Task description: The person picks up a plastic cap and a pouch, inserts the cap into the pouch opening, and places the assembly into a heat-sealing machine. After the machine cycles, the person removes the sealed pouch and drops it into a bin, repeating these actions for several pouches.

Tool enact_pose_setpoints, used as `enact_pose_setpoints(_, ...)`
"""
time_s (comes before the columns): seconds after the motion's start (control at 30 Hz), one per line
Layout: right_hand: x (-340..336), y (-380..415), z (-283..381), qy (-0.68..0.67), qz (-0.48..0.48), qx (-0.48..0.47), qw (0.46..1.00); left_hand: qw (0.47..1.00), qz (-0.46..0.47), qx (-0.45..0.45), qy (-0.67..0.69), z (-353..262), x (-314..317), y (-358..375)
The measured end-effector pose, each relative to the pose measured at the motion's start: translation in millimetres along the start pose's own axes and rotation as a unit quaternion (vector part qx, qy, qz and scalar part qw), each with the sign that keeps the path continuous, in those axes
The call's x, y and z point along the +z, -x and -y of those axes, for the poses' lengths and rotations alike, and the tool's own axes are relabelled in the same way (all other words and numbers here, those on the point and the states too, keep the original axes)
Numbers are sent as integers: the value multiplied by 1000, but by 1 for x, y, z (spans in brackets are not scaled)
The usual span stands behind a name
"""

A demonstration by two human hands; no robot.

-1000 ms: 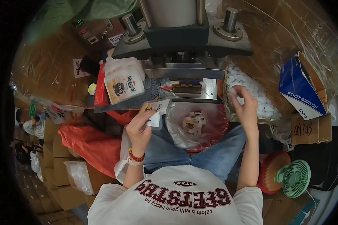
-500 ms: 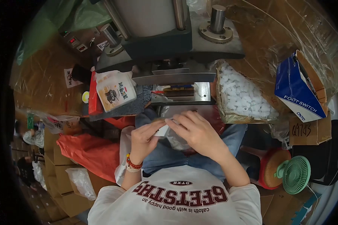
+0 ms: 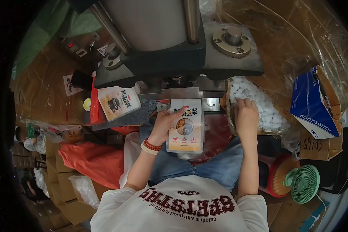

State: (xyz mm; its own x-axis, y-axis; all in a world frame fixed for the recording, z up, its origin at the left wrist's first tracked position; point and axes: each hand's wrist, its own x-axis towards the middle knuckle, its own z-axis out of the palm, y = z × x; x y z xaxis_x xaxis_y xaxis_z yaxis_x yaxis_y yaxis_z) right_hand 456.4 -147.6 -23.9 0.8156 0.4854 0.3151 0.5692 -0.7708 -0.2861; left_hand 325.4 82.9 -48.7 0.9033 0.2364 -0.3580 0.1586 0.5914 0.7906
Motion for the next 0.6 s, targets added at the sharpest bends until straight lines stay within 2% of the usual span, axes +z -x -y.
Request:
enact_pose_setpoints(0.1, -2, 2, -4, -29, -14, -2, 999, 997, -13, 16, -69, -5, -8, 6)
enact_pose_setpoints(0.13, -4, 3, -3, -31, -14, -7, 999, 968, -61, 90, -228, -9, -22, 6)
enact_pose_setpoints(0.17, -7, 6, -1, -34, -6, 0, 999, 905, -108, 160, -380, -15, -35, 8)
enact_pose_setpoints(0.2, -9, 7, 1, -38, 2, 9, 999, 759, -228, 280, -541, -27, -45, 15)
enact_pose_setpoints(0.23, -10, 7, -1, -41, 4, 8, 999, 557, -329, 377, -664, -39, -55, 24)
enact_pose_setpoints(0.27, -12, 7, -7, -51, 9, -8, 999, 555, -329, 375, -665, -41, -76, 30)
enact_pose_setpoints(0.33, -12, 7, -9, -61, 17, -24, 998, 518, -272, 207, -784, -35, -106, 48)
enact_pose_setpoints(0.37, -10, 5, -7, -83, -68, -5, 994, 472, -239, 271, -804, -33, -109, 61)
enact_pose_setpoints(0.4, -8, 5, -5, -105, -155, 17, 982, 470, -237, 273, -805, -30, -115, 68)
enact_pose_setpoints(0.43, -12, 8, 2, -105, -154, 21, 982, 539, -208, 287, -764, -26, -123, 77)
enact_pose_setpoints(0.47, -20, 12, 13, -297, -165, 64, 939, 606, -180, 296, -716, -19, -128, 84)
enact_pose_setpoints(0.5, -29, 16, 27, -476, -168, 105, 857, 603, -214, 355, -681, -21, -116, 87)
enact_pose_setpoints(0.53, -39, 22, 45, -476, -166, 107, 857, 605, -213, 353, -681, -22, -106, 91)
enact_pose_setpoints(0.6, -54, 35, 86, -647, -84, 23, 757, 753, -227, 351, -509, -23, -86, 94)
